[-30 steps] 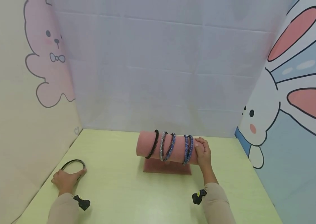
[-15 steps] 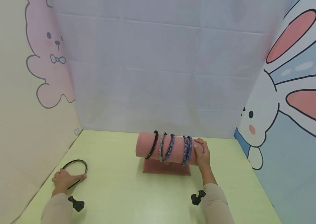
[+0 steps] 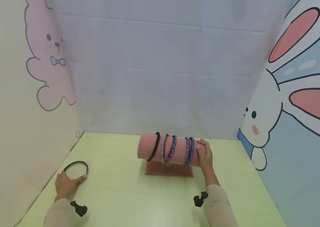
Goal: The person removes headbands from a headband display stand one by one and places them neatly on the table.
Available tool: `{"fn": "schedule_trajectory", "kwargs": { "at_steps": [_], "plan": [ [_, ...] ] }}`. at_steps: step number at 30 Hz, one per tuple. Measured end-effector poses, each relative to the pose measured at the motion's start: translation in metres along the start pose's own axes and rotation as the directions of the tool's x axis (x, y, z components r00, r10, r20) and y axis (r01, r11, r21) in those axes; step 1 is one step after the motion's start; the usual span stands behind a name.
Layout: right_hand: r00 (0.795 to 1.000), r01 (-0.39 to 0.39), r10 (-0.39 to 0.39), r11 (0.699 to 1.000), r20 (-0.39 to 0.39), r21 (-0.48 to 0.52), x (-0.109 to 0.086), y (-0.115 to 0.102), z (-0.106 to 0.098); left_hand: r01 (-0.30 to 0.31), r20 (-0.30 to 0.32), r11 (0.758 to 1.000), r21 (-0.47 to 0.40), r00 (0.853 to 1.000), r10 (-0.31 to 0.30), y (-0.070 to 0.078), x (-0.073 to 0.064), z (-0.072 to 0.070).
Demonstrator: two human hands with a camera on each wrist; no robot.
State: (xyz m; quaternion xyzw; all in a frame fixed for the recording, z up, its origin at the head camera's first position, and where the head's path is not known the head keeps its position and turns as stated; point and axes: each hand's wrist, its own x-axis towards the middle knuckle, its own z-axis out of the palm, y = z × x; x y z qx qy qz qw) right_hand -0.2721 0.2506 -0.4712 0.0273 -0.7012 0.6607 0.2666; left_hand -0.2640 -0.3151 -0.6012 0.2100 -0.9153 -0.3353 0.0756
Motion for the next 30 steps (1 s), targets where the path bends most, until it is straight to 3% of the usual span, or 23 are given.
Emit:
{"fn": "schedule_trajectory", "kwargs": {
  "at_steps": [5,10,14,21,30],
  "plan": [
    [1.000,-0.002,0.002,1.000,-0.003,0.021,0.000,0.001,0.002,0.015,-0.005,1.000,0.006,1.000,-0.015,-0.002,0.000,0.001],
    [1.000,-0.011,0.011,1.000,0.019,0.026,0.000,0.001,0.004,0.062,-0.069,0.994,-0.093,0.995,-0.068,0.002,-0.006,-0.003],
    [1.000,-0.017,0.017,1.000,-0.007,0.023,0.000,0.002,0.003,0.023,-0.120,0.985,-0.174,0.992,-0.045,0.018,-0.014,-0.004],
    [1.000,-0.022,0.021,0.999,0.011,0.030,-0.003,0.000,0.003,-0.034,-0.149,0.977,-0.212,0.989,0.003,0.042,-0.027,-0.007],
    [0.999,-0.037,0.037,0.999,0.004,0.018,0.002,0.008,-0.002,-0.107,-0.102,0.932,-0.346,0.992,0.076,0.072,-0.043,-0.003]
  ]
}}
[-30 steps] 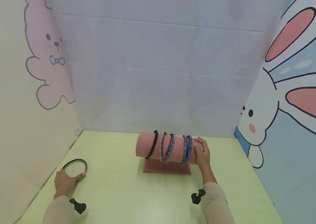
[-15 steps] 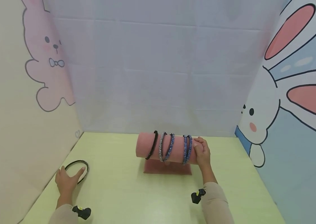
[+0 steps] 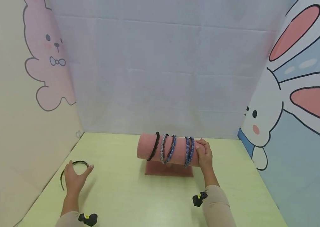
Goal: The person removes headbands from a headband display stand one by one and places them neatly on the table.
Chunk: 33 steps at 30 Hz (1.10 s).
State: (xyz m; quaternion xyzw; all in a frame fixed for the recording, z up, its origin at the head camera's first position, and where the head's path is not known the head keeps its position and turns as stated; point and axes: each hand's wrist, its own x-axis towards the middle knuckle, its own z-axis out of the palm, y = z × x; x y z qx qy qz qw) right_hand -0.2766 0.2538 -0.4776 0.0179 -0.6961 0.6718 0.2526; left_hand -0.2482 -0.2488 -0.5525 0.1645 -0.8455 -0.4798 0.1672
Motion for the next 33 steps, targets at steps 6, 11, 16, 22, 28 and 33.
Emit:
{"fn": "schedule_trajectory", "kwargs": {
  "at_steps": [6,11,16,22,28,33],
  "plan": [
    [0.999,-0.043,0.043,0.999,-0.001,-0.015,0.007,0.018,-0.005,-0.064,0.006,0.996,-0.057,0.998,0.064,0.016,-0.006,0.009],
    [0.998,-0.061,0.061,0.998,0.010,-0.021,0.002,0.011,-0.004,-0.079,0.030,0.994,-0.075,0.996,0.082,0.029,-0.015,0.013],
    [0.998,-0.061,0.061,0.998,0.021,-0.022,-0.001,-0.001,-0.001,-0.074,0.051,0.990,-0.121,0.995,0.080,0.042,-0.022,0.018],
    [0.999,-0.038,0.038,0.999,-0.013,0.006,0.007,0.021,-0.006,-0.048,0.111,0.982,-0.182,0.991,0.069,0.056,-0.028,0.026],
    [0.999,-0.024,0.024,1.000,-0.023,-0.016,0.006,0.022,-0.004,-0.089,0.138,0.956,-0.280,0.982,0.132,0.068,-0.034,0.031],
    [0.999,-0.039,0.038,0.999,-0.022,-0.017,0.006,0.017,-0.004,-0.141,0.126,0.924,-0.356,0.972,0.197,0.075,-0.037,0.039]
  ]
}}
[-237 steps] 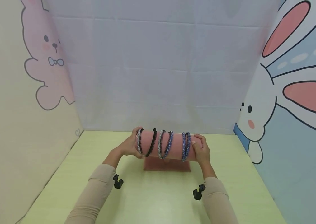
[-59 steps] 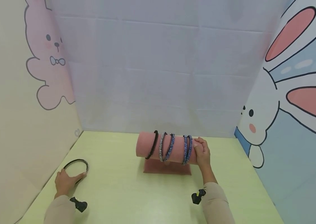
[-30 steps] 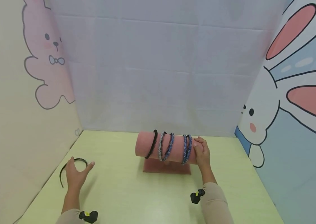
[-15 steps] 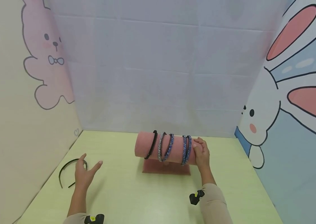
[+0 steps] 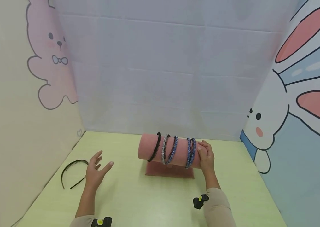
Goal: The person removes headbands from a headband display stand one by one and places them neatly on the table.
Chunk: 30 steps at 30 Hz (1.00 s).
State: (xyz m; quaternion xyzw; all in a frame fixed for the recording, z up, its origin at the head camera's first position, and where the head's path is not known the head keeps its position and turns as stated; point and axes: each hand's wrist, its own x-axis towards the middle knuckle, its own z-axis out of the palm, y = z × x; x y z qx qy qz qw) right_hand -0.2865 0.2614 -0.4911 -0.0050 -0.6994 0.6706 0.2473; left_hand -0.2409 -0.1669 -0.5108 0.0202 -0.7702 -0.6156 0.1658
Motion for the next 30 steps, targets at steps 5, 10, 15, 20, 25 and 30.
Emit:
{"fn": "schedule_trajectory", "kwargs": {
  "at_steps": [5,10,15,20,25,30],
  "plan": [
    [0.999,0.031,-0.031,0.999,0.016,-0.010,-0.005,-0.014,0.000,-0.058,0.019,0.998,-0.023,0.998,0.058,0.007,0.000,0.013],
    [0.999,0.040,-0.040,0.999,0.023,-0.021,-0.009,-0.024,0.002,-0.150,0.039,0.986,-0.067,0.988,0.152,0.026,-0.002,0.024],
    [0.999,0.043,-0.042,0.999,0.023,-0.019,-0.010,-0.025,0.004,-0.237,0.079,0.968,-0.078,0.967,0.243,0.053,-0.006,0.034],
    [0.999,0.030,-0.029,0.999,0.013,-0.018,-0.011,-0.026,0.004,-0.229,0.134,0.969,-0.096,0.961,0.241,0.060,-0.004,0.043],
    [1.000,0.019,-0.018,1.000,0.014,-0.018,-0.010,-0.028,0.004,-0.252,0.184,0.962,-0.107,0.946,0.268,0.065,0.000,0.053],
    [1.000,0.001,-0.001,1.000,0.019,-0.015,-0.011,-0.027,0.004,-0.304,0.230,0.949,-0.082,0.921,0.315,0.072,0.004,0.063]
  ]
}}
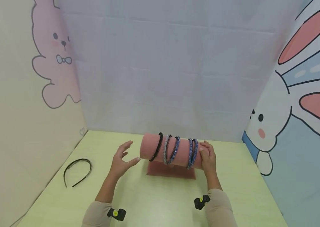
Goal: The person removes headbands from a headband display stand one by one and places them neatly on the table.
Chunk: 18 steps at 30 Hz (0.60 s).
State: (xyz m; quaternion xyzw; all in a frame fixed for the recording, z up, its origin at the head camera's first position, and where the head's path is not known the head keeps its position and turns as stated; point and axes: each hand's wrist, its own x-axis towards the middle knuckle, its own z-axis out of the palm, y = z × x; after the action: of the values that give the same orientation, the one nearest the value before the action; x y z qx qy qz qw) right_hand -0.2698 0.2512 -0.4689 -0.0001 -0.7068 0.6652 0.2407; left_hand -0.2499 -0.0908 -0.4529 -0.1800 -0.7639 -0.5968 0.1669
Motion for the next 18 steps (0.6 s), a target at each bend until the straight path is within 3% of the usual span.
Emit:
{"fn": "schedule_trajectory", "kwargs": {
  "at_steps": [8,15,18],
  "plan": [
    [1.000,0.007,-0.007,1.000,-0.002,0.002,-0.001,0.003,-0.001,-0.056,0.062,0.997,0.051,0.997,0.052,0.008,0.013,0.010],
    [1.000,0.019,-0.019,1.000,-0.012,0.004,-0.002,0.005,0.000,-0.080,0.141,0.992,0.093,0.988,0.067,-0.024,0.035,0.022],
    [1.000,0.023,-0.023,1.000,-0.012,0.003,0.000,0.005,0.000,-0.101,0.191,0.988,0.120,0.979,0.077,-0.026,0.045,0.025]
  ]
}}
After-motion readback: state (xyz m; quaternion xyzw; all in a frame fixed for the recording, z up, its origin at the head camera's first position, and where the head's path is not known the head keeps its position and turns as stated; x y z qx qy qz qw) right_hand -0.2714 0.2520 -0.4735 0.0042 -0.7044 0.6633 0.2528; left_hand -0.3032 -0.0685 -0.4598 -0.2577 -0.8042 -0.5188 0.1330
